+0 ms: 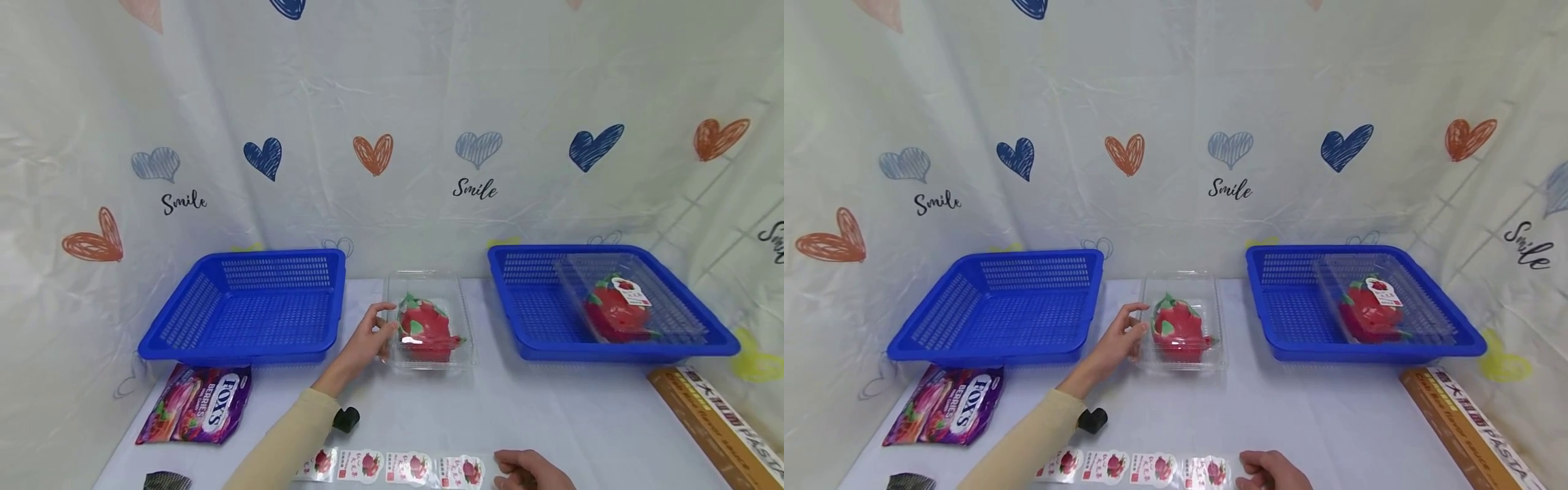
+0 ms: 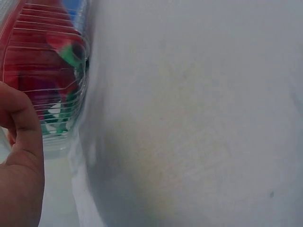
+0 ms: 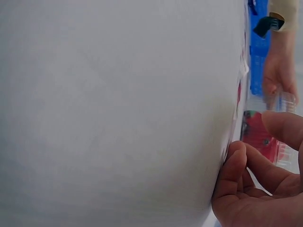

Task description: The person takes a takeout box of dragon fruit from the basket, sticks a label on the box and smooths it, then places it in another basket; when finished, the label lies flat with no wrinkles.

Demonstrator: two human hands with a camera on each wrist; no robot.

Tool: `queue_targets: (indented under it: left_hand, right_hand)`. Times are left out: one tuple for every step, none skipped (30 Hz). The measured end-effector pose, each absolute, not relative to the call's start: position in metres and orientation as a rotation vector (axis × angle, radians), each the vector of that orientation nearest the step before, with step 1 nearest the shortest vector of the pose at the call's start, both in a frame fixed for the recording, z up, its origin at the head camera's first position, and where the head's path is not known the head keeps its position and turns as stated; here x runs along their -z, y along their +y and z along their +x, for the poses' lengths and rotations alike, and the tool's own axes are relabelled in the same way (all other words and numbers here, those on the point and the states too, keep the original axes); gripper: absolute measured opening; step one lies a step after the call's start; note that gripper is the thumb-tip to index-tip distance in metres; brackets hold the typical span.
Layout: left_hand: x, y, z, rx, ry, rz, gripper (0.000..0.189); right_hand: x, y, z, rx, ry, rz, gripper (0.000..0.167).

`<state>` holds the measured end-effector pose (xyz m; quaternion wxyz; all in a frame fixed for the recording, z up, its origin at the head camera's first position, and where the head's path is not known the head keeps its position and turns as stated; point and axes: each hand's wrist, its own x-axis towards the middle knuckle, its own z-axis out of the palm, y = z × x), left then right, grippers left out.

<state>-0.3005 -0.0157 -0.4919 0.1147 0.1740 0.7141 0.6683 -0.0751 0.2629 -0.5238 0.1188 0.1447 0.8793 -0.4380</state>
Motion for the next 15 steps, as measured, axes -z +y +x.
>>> queue_targets:
  left_hand:
    - [0.491,-0.016,-0.3,-1.94,2.115,0.516,0.047]
    - [0.49,-0.016,-0.299,-1.913,2.148,0.524,0.047]
    - [0.489,-0.016,-0.299,-1.884,2.183,0.529,0.047]
    - [0.488,-0.016,-0.298,-1.853,2.222,0.529,0.047]
    - [0.488,-0.017,-0.298,-1.827,2.251,0.53,0.047]
    - [0.487,-0.017,-0.298,-1.8,2.282,0.532,0.047]
    - [0.486,-0.017,-0.298,-1.772,2.311,0.536,0.047]
    - [0.485,-0.017,-0.298,-1.751,2.33,0.541,0.048]
    - [0.484,-0.016,-0.298,-1.737,2.342,0.545,0.048]
    - [0.483,-0.016,-0.298,-1.722,2.353,0.546,0.048]
    - [0.482,-0.016,-0.298,-1.714,2.356,0.555,0.048]
    - [0.481,-0.016,-0.298,-1.703,2.36,0.558,0.048]
    - [0.48,-0.016,-0.298,-1.694,2.362,0.559,0.049]
    - [0.479,-0.016,-0.297,-1.687,2.364,0.557,0.049]
    - [0.479,-0.017,-0.297,-1.68,2.366,0.556,0.049]
  right_hand:
    - [0.524,0.263,-0.075,1.278,2.566,0.423,0.049]
    - [0.524,0.264,-0.076,1.273,2.564,0.424,0.05]
    - [0.523,0.264,-0.076,1.267,2.563,0.416,0.05]
    - [0.522,0.264,-0.076,1.269,2.565,0.416,0.051]
    - [0.522,0.264,-0.076,1.273,2.567,0.414,0.052]
    - [0.521,0.264,-0.076,1.275,2.569,0.417,0.052]
    - [0.52,0.264,-0.075,1.274,2.569,0.42,0.053]
    - [0.52,0.264,-0.075,1.28,2.565,0.426,0.053]
    - [0.519,0.264,-0.075,1.286,2.555,0.429,0.054]
    - [0.519,0.264,-0.075,1.296,2.544,0.441,0.055]
    - [0.519,0.264,-0.075,1.296,2.531,0.446,0.055]
    - [0.519,0.264,-0.075,1.296,2.518,0.452,0.056]
    - [0.52,0.264,-0.075,1.3,2.505,0.453,0.056]
    - [0.52,0.265,-0.075,1.308,2.493,0.451,0.057]
    - [0.521,0.265,-0.075,1.324,2.478,0.449,0.058]
